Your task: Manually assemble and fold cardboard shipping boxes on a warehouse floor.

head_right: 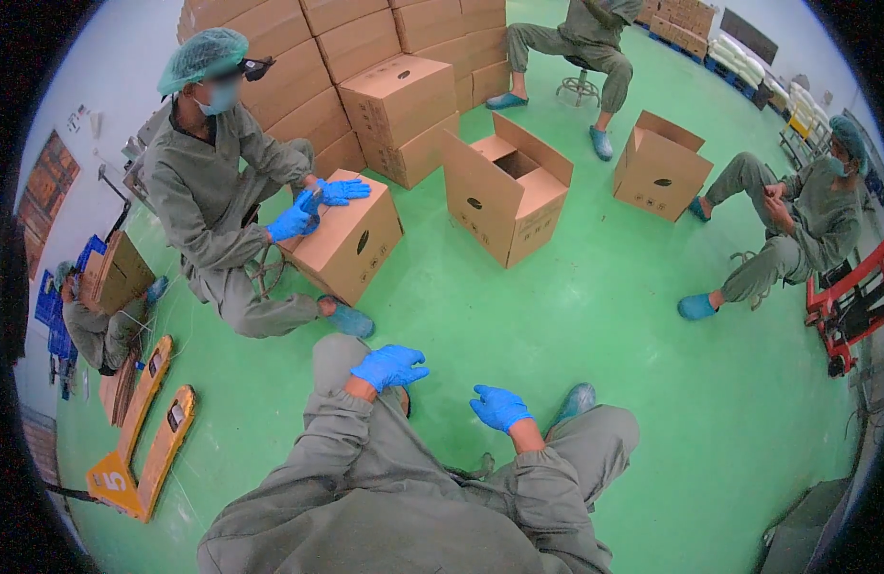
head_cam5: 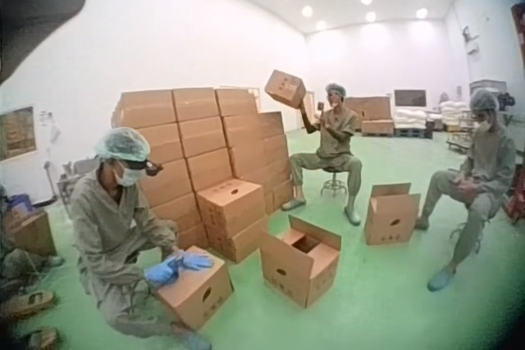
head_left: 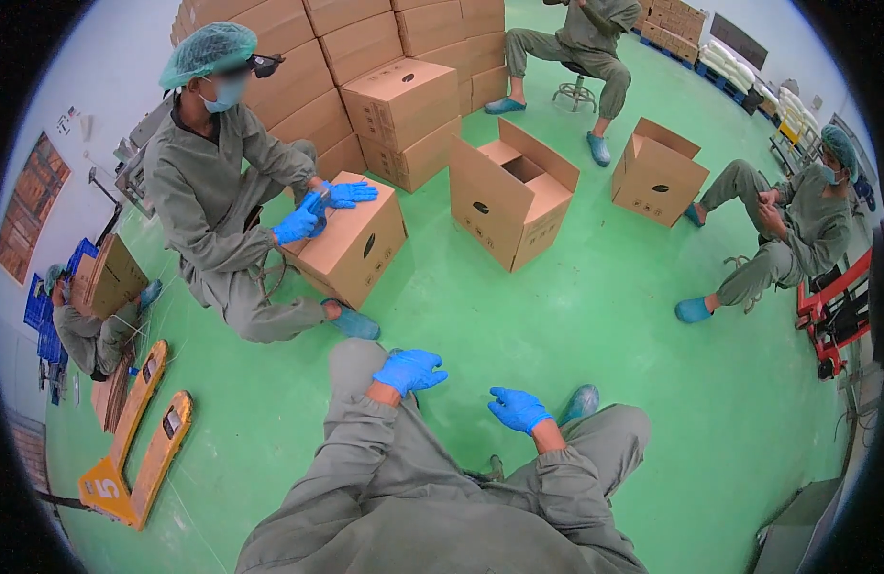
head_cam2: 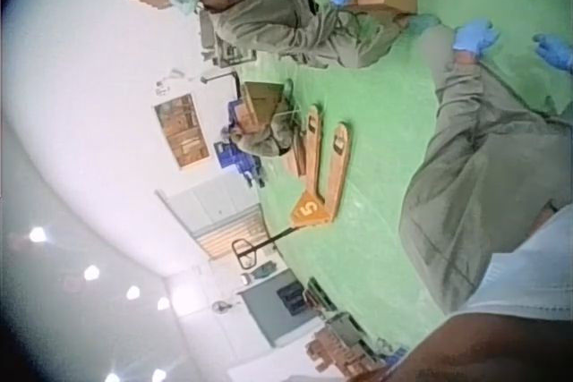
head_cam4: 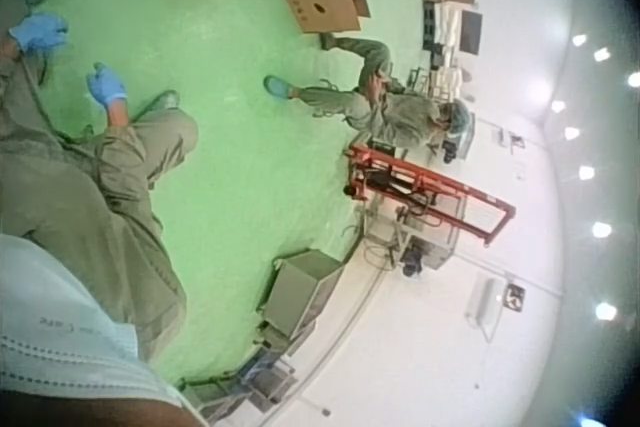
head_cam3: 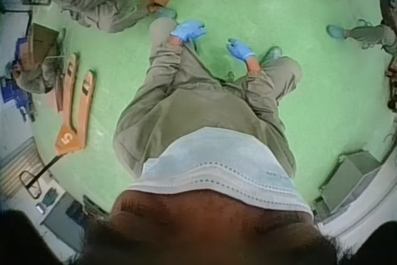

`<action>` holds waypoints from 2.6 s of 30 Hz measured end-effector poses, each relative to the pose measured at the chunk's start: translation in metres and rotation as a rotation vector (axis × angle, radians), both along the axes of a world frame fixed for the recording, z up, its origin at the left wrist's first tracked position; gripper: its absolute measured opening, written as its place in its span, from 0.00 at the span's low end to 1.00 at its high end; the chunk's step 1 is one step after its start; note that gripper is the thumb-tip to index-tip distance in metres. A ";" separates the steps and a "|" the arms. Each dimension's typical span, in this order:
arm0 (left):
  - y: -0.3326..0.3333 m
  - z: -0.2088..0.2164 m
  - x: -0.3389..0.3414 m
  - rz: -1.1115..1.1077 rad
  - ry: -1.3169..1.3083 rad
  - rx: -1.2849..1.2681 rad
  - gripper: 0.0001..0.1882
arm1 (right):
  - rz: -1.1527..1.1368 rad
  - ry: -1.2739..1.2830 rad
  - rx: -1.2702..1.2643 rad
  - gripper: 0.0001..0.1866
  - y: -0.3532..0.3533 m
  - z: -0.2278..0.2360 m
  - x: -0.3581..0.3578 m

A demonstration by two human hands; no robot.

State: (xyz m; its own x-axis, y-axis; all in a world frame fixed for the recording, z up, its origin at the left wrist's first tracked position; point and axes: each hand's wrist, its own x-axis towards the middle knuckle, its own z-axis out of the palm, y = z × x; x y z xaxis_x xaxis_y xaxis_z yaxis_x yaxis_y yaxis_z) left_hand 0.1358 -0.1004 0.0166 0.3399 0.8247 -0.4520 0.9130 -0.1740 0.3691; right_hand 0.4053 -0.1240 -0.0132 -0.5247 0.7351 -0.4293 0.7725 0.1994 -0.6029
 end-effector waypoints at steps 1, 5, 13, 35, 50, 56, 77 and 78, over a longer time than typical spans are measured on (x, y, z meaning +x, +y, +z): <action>0.000 0.000 0.000 0.000 -0.004 0.002 0.26 | 0.002 0.000 0.002 0.26 0.000 -0.001 0.000; 0.001 -0.003 0.000 0.024 0.000 -0.005 0.26 | 0.012 0.008 0.027 0.26 0.000 -0.005 0.000; 0.003 0.007 0.003 0.033 -0.007 0.010 0.25 | 0.003 0.001 0.039 0.26 0.002 -0.011 0.002; -0.006 -0.009 0.009 -0.022 -0.012 0.084 0.23 | 0.012 -0.018 -0.007 0.26 -0.002 -0.008 -0.001; -0.014 -0.048 0.051 -0.223 -0.047 -0.019 0.21 | 0.014 -0.059 -0.030 0.27 0.001 -0.004 -0.002; -0.017 -0.043 0.055 -0.268 -0.004 -0.071 0.23 | 0.017 -0.038 0.001 0.27 -0.001 -0.007 -0.001; -0.017 -0.047 0.056 -0.194 -0.077 0.058 0.21 | 0.054 -0.083 -0.014 0.27 -0.001 -0.009 0.004; -0.017 -0.046 0.055 -0.192 -0.070 0.041 0.21 | 0.042 -0.098 -0.033 0.27 0.000 -0.007 0.003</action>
